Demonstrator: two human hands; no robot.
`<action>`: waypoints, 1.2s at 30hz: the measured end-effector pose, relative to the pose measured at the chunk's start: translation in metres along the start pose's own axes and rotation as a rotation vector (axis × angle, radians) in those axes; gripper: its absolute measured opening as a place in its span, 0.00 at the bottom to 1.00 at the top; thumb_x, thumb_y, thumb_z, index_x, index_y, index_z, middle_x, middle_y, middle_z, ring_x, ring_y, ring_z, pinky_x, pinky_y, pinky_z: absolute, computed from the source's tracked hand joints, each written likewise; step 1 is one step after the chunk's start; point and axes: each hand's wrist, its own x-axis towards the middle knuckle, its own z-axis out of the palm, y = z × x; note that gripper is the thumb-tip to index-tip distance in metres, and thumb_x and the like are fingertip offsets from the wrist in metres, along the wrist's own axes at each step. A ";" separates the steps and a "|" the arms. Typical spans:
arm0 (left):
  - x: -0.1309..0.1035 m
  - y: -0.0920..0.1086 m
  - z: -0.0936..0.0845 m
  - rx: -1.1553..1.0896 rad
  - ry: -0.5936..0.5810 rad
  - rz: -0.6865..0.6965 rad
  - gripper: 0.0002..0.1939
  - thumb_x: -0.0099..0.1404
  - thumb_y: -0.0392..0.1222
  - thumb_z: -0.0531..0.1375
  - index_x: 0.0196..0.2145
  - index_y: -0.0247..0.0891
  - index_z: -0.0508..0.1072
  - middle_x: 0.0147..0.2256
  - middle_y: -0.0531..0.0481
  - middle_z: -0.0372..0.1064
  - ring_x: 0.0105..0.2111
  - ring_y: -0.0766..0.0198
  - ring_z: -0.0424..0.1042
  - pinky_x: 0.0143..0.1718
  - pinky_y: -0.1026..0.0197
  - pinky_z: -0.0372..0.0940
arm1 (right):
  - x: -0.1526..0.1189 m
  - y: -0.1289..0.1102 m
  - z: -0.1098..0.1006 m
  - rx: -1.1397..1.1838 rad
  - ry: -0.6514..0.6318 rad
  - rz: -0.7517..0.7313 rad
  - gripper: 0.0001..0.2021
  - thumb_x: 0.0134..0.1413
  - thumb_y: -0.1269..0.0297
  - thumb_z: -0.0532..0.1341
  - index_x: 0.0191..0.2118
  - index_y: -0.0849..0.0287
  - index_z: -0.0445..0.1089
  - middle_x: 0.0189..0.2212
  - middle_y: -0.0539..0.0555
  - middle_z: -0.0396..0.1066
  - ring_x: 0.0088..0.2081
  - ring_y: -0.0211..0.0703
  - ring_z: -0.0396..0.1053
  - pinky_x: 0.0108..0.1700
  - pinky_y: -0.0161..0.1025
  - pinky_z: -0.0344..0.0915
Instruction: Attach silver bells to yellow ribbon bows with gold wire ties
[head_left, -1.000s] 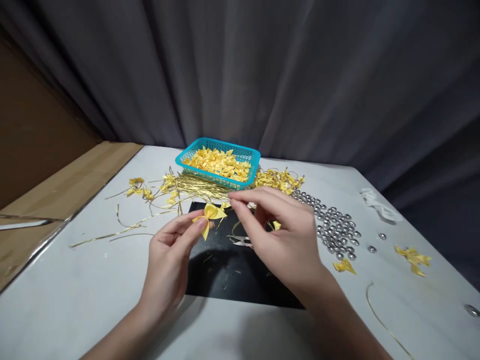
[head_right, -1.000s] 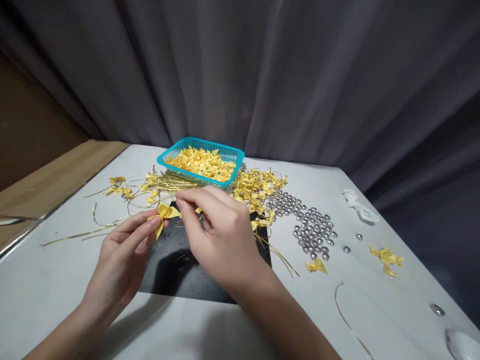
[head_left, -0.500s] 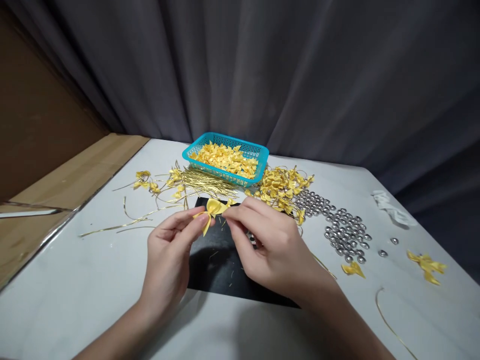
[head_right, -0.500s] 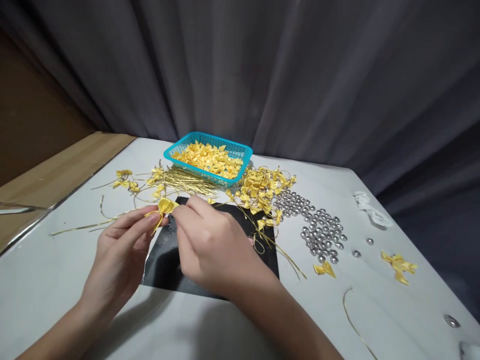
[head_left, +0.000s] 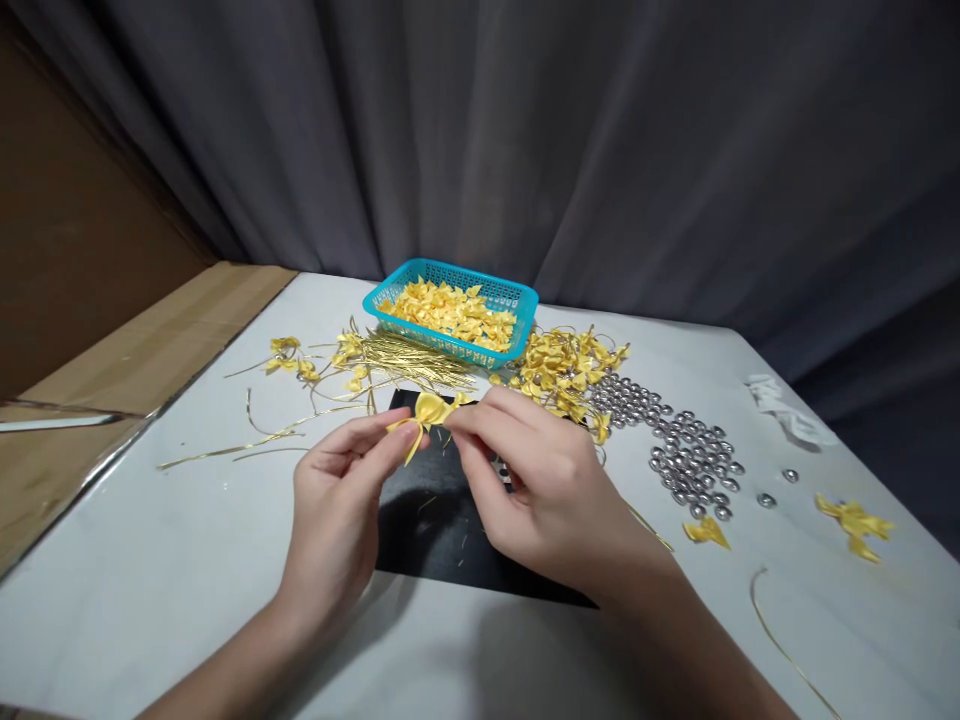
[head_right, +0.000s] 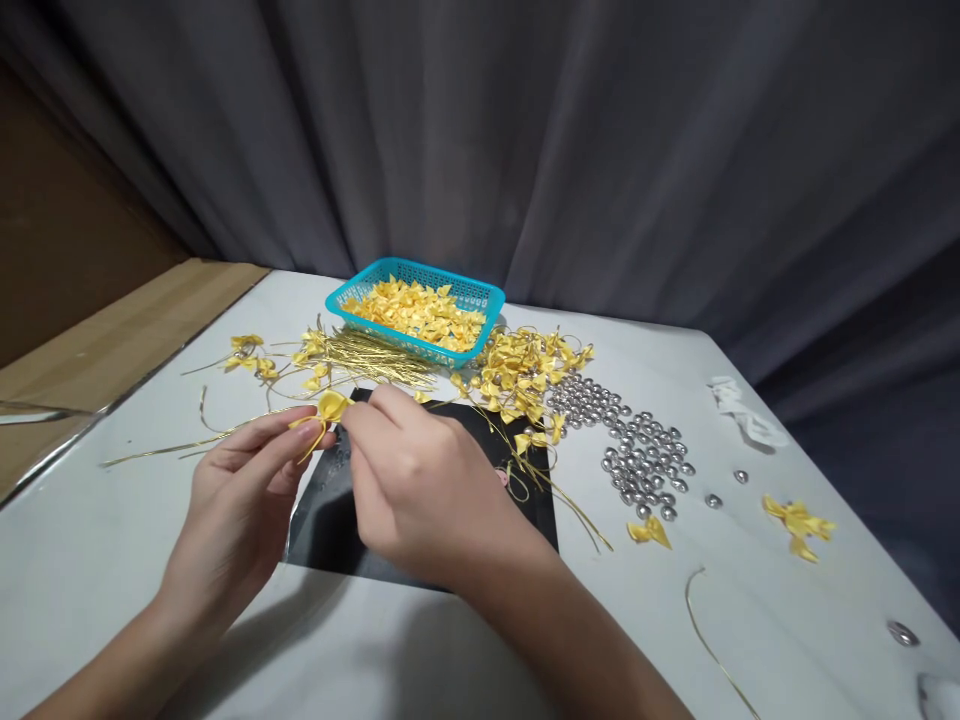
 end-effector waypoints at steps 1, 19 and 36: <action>0.000 0.000 0.000 0.000 0.001 0.005 0.05 0.47 0.37 0.70 0.25 0.40 0.80 0.24 0.54 0.76 0.25 0.71 0.74 0.31 0.73 0.68 | 0.000 0.000 0.000 -0.002 0.000 0.000 0.09 0.52 0.80 0.54 0.34 0.70 0.72 0.26 0.54 0.64 0.26 0.36 0.63 0.28 0.32 0.61; 0.001 -0.002 0.002 -0.008 0.007 0.037 0.05 0.47 0.36 0.70 0.26 0.39 0.80 0.24 0.55 0.76 0.25 0.72 0.74 0.32 0.73 0.67 | 0.000 0.000 0.001 -0.002 -0.009 0.009 0.09 0.52 0.80 0.54 0.34 0.70 0.71 0.26 0.54 0.64 0.28 0.37 0.64 0.30 0.34 0.62; -0.001 -0.002 0.001 0.002 0.017 0.018 0.06 0.47 0.36 0.70 0.25 0.40 0.79 0.24 0.55 0.75 0.25 0.71 0.73 0.32 0.70 0.67 | -0.001 -0.001 0.000 0.012 -0.009 0.015 0.09 0.53 0.80 0.54 0.35 0.70 0.71 0.27 0.55 0.65 0.29 0.38 0.65 0.32 0.34 0.63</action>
